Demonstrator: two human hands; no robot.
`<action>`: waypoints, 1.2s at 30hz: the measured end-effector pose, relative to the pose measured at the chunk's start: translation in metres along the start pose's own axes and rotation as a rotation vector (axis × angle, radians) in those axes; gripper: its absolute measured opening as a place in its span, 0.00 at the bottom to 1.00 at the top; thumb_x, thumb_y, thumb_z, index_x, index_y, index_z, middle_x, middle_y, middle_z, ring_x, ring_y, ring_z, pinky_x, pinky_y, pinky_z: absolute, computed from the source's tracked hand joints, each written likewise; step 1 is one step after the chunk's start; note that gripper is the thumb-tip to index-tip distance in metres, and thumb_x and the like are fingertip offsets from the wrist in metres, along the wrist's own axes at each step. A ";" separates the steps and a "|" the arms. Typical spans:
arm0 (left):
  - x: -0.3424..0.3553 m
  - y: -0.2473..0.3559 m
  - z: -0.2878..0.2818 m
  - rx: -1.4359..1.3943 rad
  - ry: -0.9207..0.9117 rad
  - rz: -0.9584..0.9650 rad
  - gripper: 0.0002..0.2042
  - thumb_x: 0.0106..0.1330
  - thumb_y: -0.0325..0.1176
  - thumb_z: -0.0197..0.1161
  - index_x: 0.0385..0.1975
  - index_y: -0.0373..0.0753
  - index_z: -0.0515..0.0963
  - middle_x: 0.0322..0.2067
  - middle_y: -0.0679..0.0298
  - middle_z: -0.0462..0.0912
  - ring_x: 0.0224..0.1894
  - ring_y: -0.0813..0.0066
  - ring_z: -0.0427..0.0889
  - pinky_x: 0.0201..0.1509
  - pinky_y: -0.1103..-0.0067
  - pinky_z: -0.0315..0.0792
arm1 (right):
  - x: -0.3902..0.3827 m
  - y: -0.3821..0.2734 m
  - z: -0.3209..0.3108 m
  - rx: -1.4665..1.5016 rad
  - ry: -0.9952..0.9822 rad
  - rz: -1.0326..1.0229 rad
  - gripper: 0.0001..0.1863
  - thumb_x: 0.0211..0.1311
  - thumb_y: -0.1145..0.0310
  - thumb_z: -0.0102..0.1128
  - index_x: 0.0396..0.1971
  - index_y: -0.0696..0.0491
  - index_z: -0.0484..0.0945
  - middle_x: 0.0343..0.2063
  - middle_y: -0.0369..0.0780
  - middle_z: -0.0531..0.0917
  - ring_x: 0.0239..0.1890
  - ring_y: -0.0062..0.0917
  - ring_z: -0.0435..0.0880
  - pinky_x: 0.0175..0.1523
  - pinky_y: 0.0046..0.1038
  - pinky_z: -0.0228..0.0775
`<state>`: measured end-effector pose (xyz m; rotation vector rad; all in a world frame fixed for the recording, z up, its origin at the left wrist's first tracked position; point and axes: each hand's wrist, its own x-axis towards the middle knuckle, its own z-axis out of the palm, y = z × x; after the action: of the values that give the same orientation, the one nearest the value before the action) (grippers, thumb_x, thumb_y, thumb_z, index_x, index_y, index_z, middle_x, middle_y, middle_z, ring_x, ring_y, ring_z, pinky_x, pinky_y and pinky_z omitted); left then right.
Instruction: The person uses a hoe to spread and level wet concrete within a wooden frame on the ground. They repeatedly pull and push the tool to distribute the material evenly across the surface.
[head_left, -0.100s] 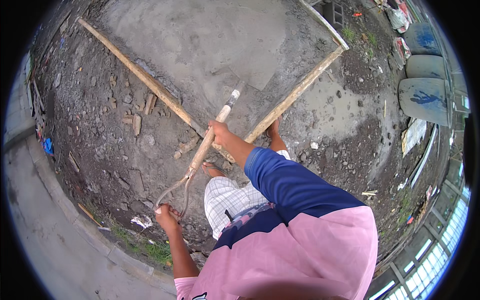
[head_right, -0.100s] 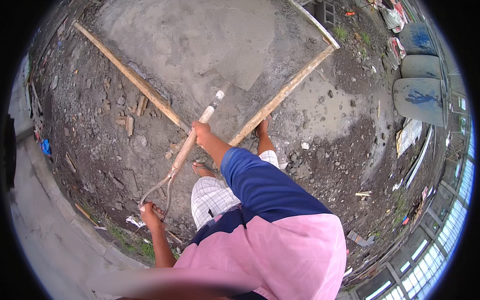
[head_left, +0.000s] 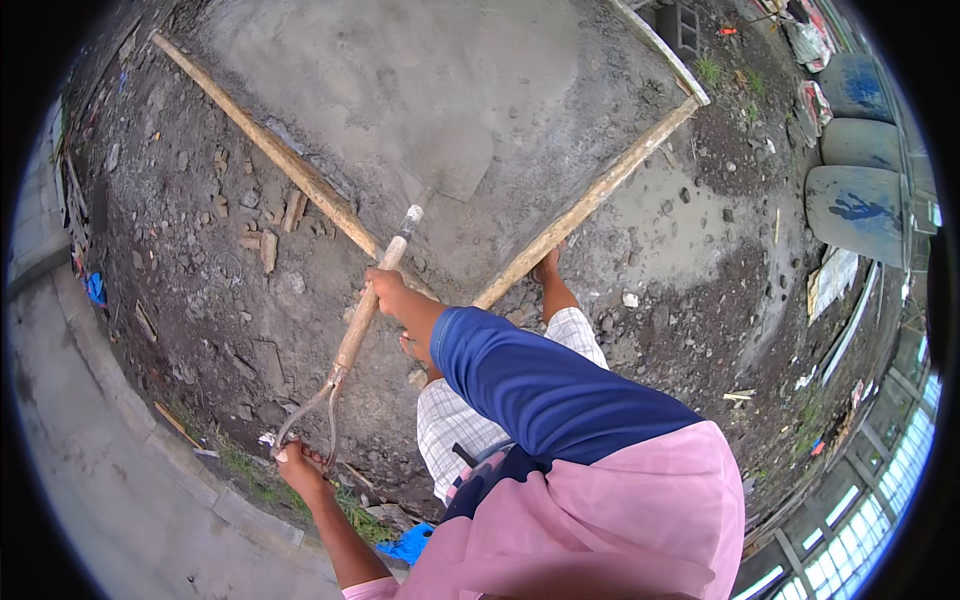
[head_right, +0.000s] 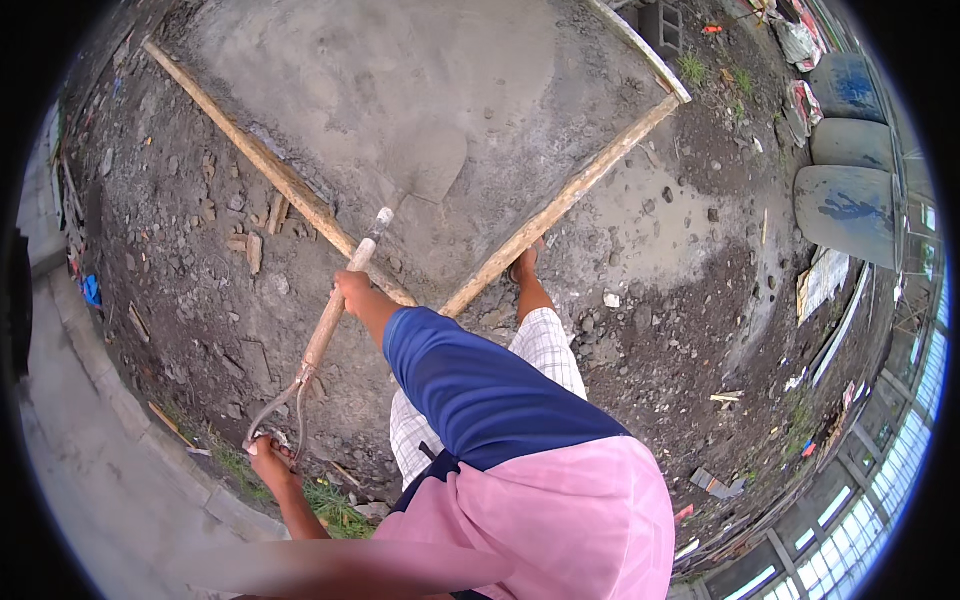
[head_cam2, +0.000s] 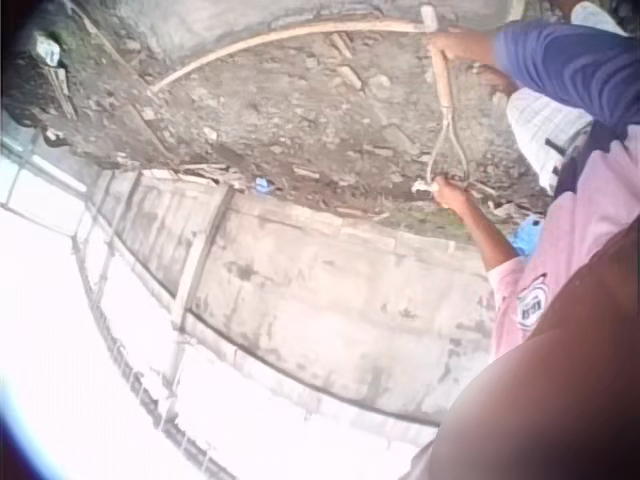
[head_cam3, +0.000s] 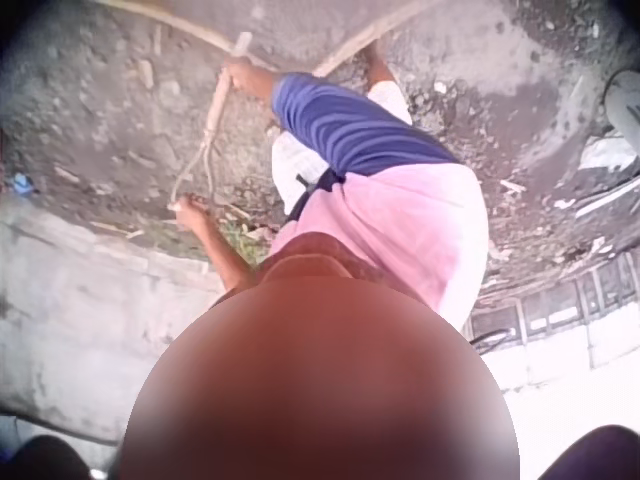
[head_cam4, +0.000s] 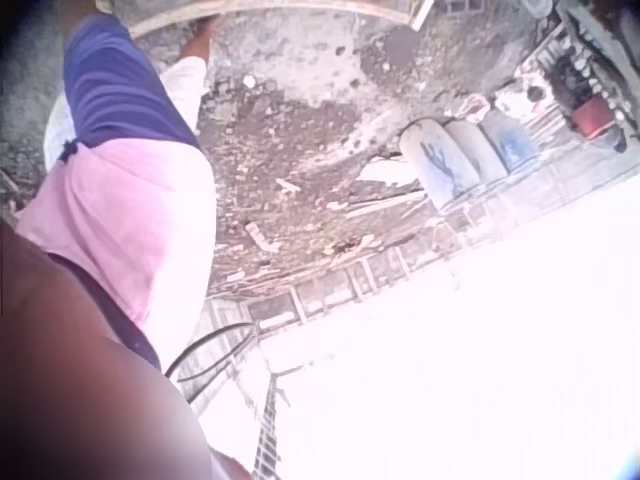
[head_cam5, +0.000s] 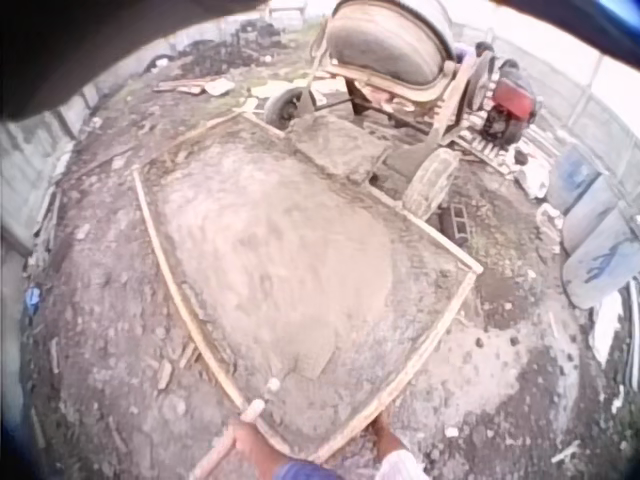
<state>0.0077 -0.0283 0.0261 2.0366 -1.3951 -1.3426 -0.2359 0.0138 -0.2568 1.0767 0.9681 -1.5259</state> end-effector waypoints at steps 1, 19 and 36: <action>0.005 0.006 -0.003 -0.030 -0.005 0.045 0.05 0.59 0.32 0.57 0.29 0.39 0.70 0.18 0.69 0.67 0.15 0.81 0.66 0.16 0.82 0.61 | 0.009 0.013 0.014 0.021 0.033 0.020 0.18 0.56 0.69 0.61 0.43 0.65 0.73 0.29 0.46 0.76 0.29 0.36 0.79 0.34 0.40 0.77; 0.092 0.149 0.346 0.166 -0.353 0.102 0.06 0.61 0.36 0.59 0.32 0.43 0.72 0.19 0.71 0.69 0.17 0.82 0.67 0.19 0.81 0.62 | 0.112 -0.342 -0.028 0.162 0.127 -0.308 0.31 0.58 0.66 0.61 0.57 0.67 0.61 0.52 0.54 0.73 0.49 0.41 0.78 0.50 0.39 0.75; -0.049 0.081 0.444 0.029 -0.497 0.409 0.08 0.60 0.28 0.59 0.34 0.33 0.69 0.19 0.63 0.72 0.14 0.78 0.69 0.17 0.78 0.66 | 0.043 -0.458 -0.177 0.372 0.140 -0.478 0.12 0.59 0.73 0.56 0.41 0.58 0.67 0.28 0.40 0.71 0.28 0.31 0.75 0.34 0.37 0.74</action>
<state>-0.4111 0.0763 -0.1144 1.3632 -1.9123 -1.6984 -0.6605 0.2561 -0.3198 1.2844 1.1195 -2.1036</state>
